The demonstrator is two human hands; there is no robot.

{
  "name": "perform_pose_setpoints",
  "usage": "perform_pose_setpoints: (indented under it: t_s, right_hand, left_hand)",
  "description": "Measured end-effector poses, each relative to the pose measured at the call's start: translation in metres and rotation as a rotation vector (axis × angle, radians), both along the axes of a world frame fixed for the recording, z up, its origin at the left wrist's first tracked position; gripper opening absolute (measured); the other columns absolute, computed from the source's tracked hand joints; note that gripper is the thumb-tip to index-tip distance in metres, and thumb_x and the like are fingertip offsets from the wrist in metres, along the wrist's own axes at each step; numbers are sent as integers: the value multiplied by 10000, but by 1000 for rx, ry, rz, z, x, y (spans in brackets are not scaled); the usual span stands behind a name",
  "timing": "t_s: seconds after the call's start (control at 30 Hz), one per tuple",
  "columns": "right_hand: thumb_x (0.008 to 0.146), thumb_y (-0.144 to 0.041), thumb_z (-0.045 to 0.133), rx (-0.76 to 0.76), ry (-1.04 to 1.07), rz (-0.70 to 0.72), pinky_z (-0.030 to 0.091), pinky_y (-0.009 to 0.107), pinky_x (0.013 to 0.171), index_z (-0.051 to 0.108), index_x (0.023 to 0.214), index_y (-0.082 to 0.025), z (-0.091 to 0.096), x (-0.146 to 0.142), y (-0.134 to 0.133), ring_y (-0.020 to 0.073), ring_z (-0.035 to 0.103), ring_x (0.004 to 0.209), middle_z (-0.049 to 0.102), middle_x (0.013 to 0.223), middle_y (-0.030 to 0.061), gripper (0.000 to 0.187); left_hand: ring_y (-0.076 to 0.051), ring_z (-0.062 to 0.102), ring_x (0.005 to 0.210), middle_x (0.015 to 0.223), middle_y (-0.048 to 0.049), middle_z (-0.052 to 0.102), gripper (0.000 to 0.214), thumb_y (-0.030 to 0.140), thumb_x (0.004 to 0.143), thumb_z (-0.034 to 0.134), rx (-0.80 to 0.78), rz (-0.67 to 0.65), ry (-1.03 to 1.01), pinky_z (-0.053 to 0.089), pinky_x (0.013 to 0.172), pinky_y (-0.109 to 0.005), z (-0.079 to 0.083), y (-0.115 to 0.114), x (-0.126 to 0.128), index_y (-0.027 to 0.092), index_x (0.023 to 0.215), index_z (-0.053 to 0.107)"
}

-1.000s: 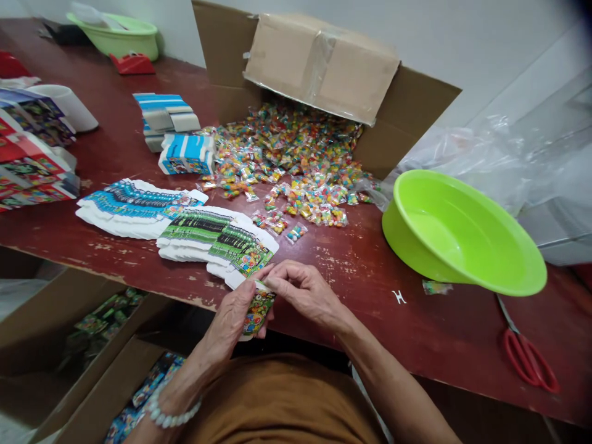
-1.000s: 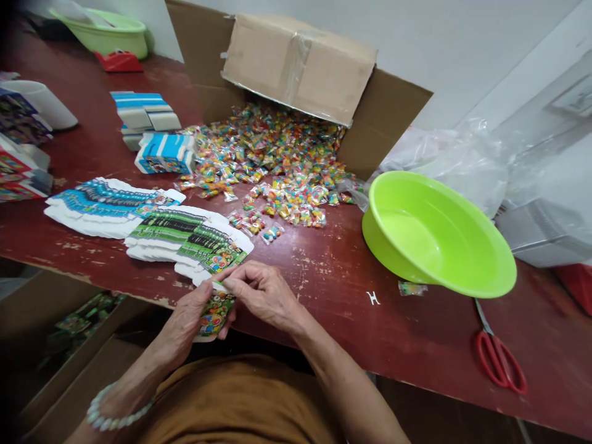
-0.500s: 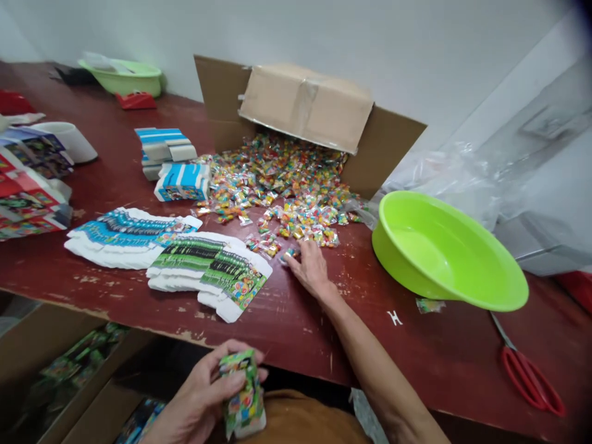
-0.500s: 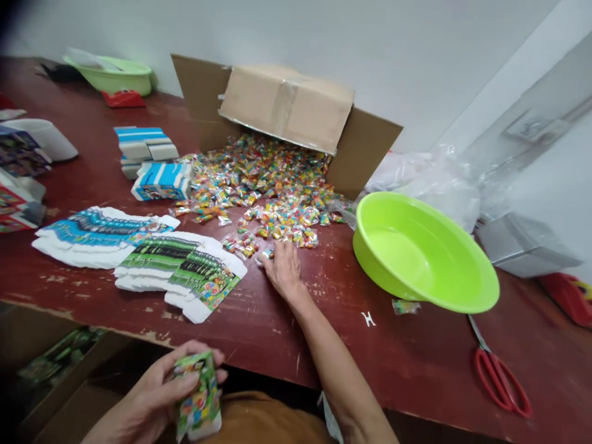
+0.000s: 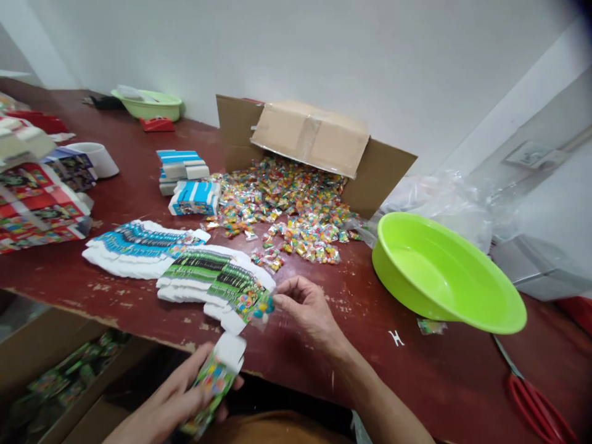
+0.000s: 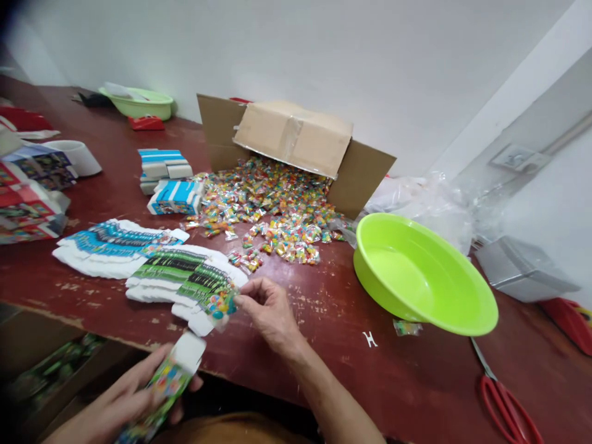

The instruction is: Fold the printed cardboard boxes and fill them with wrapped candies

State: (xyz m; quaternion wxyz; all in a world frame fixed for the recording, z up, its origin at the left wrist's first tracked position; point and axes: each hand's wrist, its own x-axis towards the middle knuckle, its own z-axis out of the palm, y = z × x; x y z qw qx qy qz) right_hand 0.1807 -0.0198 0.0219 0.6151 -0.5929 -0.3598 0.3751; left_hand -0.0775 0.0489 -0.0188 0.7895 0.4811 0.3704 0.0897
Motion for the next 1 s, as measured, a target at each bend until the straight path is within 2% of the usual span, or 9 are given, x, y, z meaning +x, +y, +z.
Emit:
perform_pose_setpoints:
  t_s: [0.17, 0.37, 0.5, 0.6, 0.67, 0.77, 0.87, 0.93, 1.0]
  right_hand:
    - [791, -313, 722, -5, -215, -28, 470, 275, 647, 675, 819, -192, 13, -33, -8, 148, 593, 678, 693, 772, 22, 133]
    - [900, -276, 625, 115, -456, 136, 482, 330, 845, 724, 857, -218, 18, -29, -17, 184, 629, 899, 700, 924, 47, 123]
    - [887, -374, 663, 72, -157, 69, 513, 308, 802, 675, 1047, -227, 11, -24, -18, 170, 627, 898, 647, 1006, 46, 218]
    - [840, -465, 711, -41, 163, 283, 530, 286, 619, 571, 1184, -241, -2, -28, -16, 137, 612, 649, 647, 883, 8, 434]
    - [861, -481, 685, -48, 197, 375, 519, 272, 545, 583, 1141, -232, -8, -32, -16, 120, 593, 563, 638, 847, 2, 387]
    - [896, -408, 661, 55, -112, 228, 533, 266, 572, 666, 926, -203, -5, -35, -16, 126, 621, 610, 658, 848, 29, 207]
    - [932, -310, 615, 239, -460, 167, 566, 310, 782, 714, 884, -206, 3, -35, -19, 186, 697, 865, 731, 927, 71, 152]
    - [951, -269, 577, 262, -520, 213, 557, 321, 850, 724, 879, -201, 7, -36, -20, 198, 706, 954, 753, 951, 79, 177]
    - [945, -246, 576, 173, -453, 213, 569, 286, 740, 716, 848, -186, 8, -36, -20, 170, 719, 803, 757, 914, 67, 181]
  left_hand:
    - [-165, 631, 608, 793, -16, 709, 458, 331, 812, 658, 122, -21, -122, 489, 630, -273, 37, -16, 54, 220, 1245, 557]
    - [-153, 592, 577, 740, 2, 672, 502, 293, 755, 689, 74, 57, -175, 503, 559, -256, 42, -14, 67, 201, 1225, 535]
    - [-181, 607, 512, 679, -53, 691, 560, 599, 796, 621, -107, 158, -197, 522, 501, -294, 44, -13, 73, 129, 1101, 604]
    - [-170, 589, 465, 609, -49, 678, 528, 598, 751, 679, -90, 222, -179, 515, 439, -275, 41, -17, 78, 117, 963, 639]
    - [-152, 571, 441, 582, -29, 670, 474, 548, 742, 722, -23, 245, -193, 487, 397, -239, 38, -21, 81, 132, 952, 640]
    - [-140, 572, 440, 583, -12, 664, 434, 534, 757, 738, -35, 248, -221, 482, 389, -219, 36, -22, 83, 152, 933, 634]
    - [-161, 613, 463, 617, -13, 673, 460, 586, 772, 715, -230, 237, -249, 522, 411, -252, 40, -20, 83, 161, 928, 635]
    - [-177, 637, 475, 652, -13, 687, 486, 589, 791, 697, -316, 240, -269, 534, 416, -270, 43, -19, 83, 168, 1027, 639]
    - [-178, 648, 484, 691, -18, 702, 524, 580, 829, 660, -318, 253, -286, 529, 423, -264, 43, -19, 83, 177, 1161, 617]
